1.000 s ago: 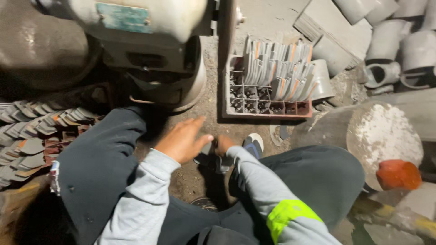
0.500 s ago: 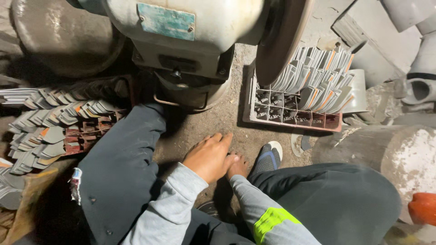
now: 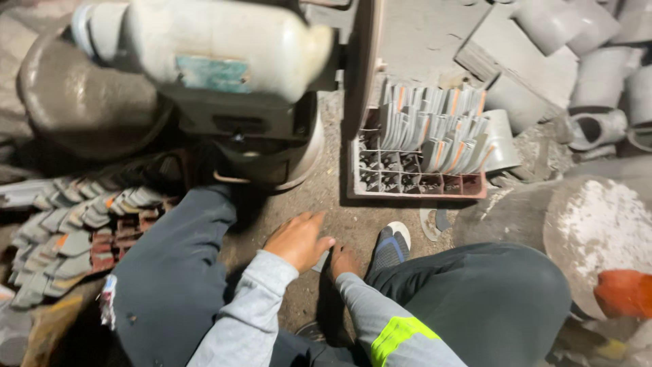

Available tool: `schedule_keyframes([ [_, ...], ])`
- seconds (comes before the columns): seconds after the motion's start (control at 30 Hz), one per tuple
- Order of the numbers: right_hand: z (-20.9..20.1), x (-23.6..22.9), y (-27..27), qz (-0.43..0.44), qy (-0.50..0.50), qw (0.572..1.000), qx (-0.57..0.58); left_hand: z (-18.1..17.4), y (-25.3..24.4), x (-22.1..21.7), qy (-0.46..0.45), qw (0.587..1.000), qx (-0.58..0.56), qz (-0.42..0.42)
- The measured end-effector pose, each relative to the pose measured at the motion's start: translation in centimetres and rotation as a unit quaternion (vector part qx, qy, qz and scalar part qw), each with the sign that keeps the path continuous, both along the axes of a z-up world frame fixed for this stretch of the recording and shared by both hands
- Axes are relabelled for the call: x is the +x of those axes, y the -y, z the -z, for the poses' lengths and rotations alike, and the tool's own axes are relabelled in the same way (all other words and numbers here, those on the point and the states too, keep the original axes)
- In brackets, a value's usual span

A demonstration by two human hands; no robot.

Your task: The person sits on the floor and repeatedly grinds the edges of small curved ceramic pieces against a bench grinder. They pick up each piece from a nearby tray, press it against the spinning wheel, and then place it back into the tray. The process is repeated for multiple pieces.

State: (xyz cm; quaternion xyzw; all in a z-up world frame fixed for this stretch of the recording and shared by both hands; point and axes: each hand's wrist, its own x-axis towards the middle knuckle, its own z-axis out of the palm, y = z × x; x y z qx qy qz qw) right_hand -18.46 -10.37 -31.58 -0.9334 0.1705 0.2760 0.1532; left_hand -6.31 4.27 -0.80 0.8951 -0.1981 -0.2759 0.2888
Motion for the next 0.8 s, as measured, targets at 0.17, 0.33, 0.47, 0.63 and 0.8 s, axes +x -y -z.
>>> schedule_keyframes([
  [0.17, -0.9, -0.1, 0.0, -0.03, -0.015, 0.999, 0.016, 2.0, 0.1, -0.4, -0.02, 0.999, 0.039, 0.007],
  [0.33, -0.2, 1.1, 0.2, -0.043, -0.123, 0.981, 0.144, 3.1, -0.5, 0.1, -0.003, 1.0, 0.028, 0.01],
  [0.47, -2.1, 5.5, -0.1, -0.103, -0.078, 0.982, 0.141, 3.8, -1.2, 0.8, 0.044, 0.995, -0.038, -0.082],
  [0.63, -15.1, 12.2, 2.2, -0.076, 0.159, 0.954, 0.241, 4.6, -0.9, 1.8, 0.164, 0.937, -0.158, -0.266],
  [0.8, -29.5, 9.9, 4.5, -0.041, 0.212, 0.914, 0.343, 3.2, 1.4, 1.2, -0.267, 0.761, -0.432, -0.403],
])
